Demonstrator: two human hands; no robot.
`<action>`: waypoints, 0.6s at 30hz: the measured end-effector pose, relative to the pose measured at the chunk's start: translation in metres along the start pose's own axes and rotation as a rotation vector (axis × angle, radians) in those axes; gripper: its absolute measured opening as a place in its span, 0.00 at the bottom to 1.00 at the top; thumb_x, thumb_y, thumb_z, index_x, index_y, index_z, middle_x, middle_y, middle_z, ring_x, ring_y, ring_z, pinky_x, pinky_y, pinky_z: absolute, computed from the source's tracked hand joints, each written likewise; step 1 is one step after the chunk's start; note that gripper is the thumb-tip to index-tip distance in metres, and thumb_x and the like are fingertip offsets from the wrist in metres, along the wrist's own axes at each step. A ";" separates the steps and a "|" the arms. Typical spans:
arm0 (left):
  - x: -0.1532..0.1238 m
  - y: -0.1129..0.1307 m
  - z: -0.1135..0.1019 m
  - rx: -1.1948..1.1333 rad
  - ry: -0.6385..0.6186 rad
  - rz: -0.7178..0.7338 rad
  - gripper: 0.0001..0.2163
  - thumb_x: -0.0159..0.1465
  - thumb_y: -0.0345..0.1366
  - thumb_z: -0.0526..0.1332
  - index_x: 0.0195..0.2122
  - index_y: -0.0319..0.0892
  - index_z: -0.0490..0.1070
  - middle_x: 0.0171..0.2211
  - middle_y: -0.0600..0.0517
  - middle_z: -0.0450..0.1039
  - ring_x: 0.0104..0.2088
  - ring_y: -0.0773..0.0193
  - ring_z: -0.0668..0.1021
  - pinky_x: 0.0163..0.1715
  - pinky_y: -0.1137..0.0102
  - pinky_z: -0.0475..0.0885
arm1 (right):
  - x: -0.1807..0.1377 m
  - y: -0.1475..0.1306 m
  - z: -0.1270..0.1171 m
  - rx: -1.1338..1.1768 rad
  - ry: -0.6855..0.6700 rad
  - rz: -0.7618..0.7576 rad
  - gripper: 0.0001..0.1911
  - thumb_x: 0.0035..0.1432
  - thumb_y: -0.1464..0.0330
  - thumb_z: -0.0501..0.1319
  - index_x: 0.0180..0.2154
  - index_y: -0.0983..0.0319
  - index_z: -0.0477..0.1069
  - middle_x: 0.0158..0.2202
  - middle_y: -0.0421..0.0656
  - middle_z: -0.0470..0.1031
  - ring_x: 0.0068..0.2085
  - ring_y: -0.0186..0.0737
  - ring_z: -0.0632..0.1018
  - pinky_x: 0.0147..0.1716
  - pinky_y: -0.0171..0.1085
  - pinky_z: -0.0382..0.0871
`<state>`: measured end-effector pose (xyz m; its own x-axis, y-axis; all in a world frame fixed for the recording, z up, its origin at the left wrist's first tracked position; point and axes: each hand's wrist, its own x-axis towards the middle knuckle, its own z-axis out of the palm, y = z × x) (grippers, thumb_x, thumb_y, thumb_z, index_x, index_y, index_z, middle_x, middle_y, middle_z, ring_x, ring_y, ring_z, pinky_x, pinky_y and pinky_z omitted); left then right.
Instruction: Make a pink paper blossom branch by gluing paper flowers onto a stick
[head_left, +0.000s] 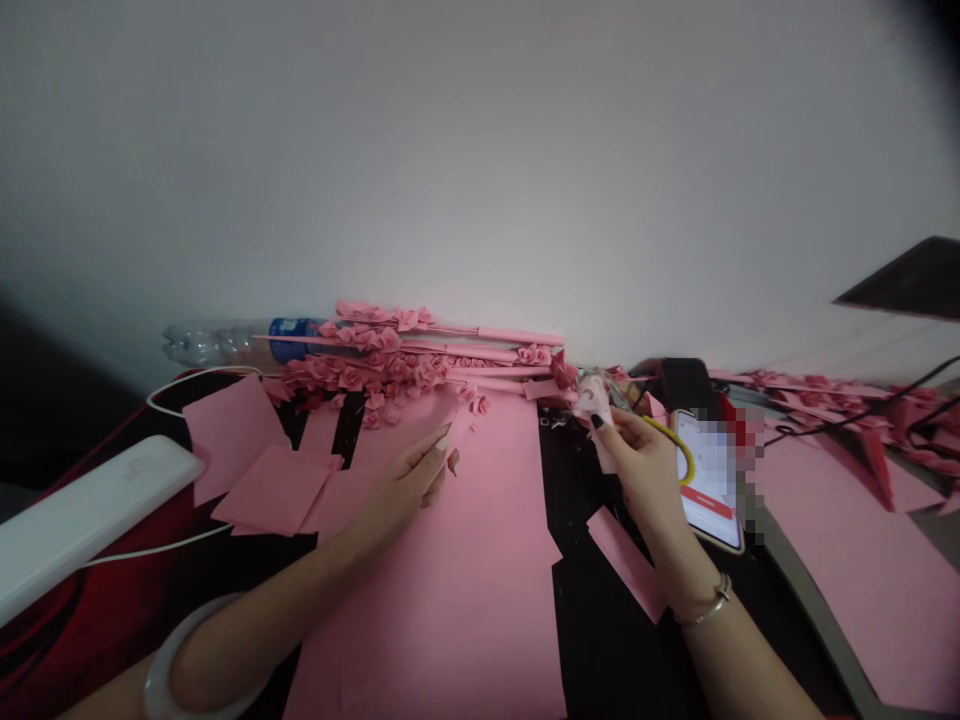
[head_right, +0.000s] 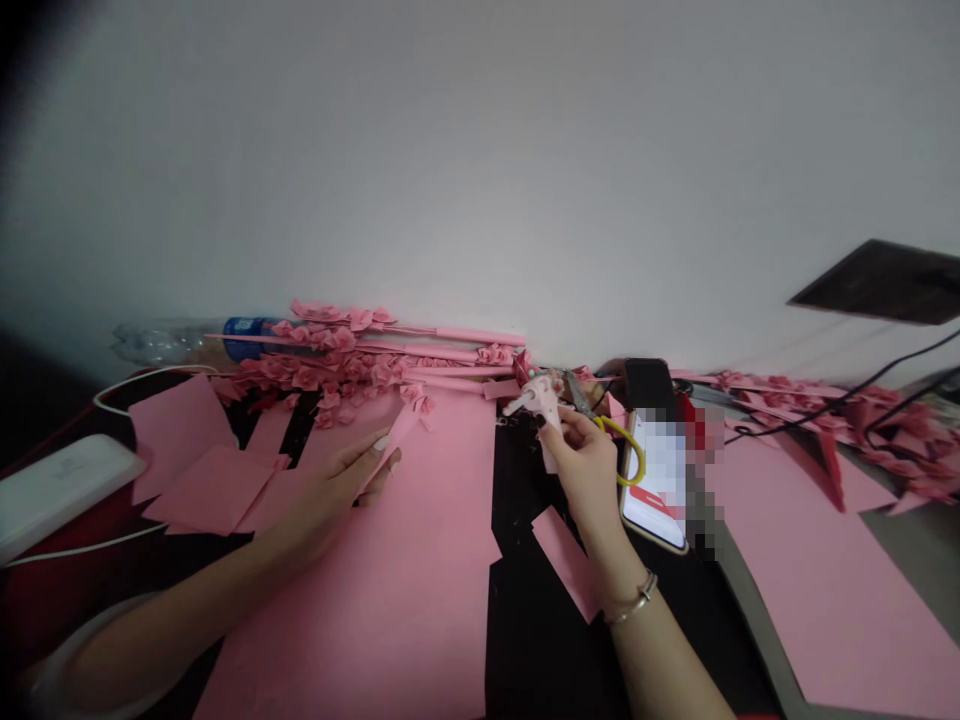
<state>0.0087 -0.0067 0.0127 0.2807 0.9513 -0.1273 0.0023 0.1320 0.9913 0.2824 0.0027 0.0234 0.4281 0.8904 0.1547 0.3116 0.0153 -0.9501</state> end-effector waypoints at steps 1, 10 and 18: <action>0.000 0.000 0.000 -0.017 0.019 -0.008 0.14 0.68 0.46 0.53 0.29 0.44 0.61 0.20 0.60 0.50 0.20 0.68 0.52 0.22 0.71 0.47 | 0.001 0.000 0.000 0.086 -0.016 0.033 0.22 0.46 0.54 0.69 0.37 0.64 0.77 0.26 0.42 0.77 0.25 0.38 0.74 0.24 0.35 0.67; 0.001 -0.002 -0.001 -0.011 -0.037 -0.037 0.12 0.65 0.47 0.56 0.34 0.43 0.69 0.19 0.60 0.55 0.20 0.69 0.58 0.21 0.73 0.54 | -0.004 -0.011 0.000 0.332 -0.291 0.153 0.21 0.44 0.52 0.71 0.28 0.62 0.72 0.23 0.40 0.73 0.20 0.32 0.70 0.19 0.31 0.62; 0.000 0.005 0.005 -0.041 -0.140 -0.179 0.12 0.60 0.38 0.62 0.43 0.41 0.72 0.35 0.50 0.77 0.27 0.65 0.78 0.28 0.70 0.73 | -0.023 -0.015 0.001 0.184 -0.795 0.151 0.19 0.56 0.53 0.60 0.28 0.63 0.71 0.20 0.42 0.72 0.20 0.35 0.70 0.20 0.32 0.60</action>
<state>0.0132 -0.0076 0.0180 0.4098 0.8643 -0.2918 0.0253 0.3090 0.9507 0.2672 -0.0180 0.0340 -0.2945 0.9439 -0.1496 0.1251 -0.1172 -0.9852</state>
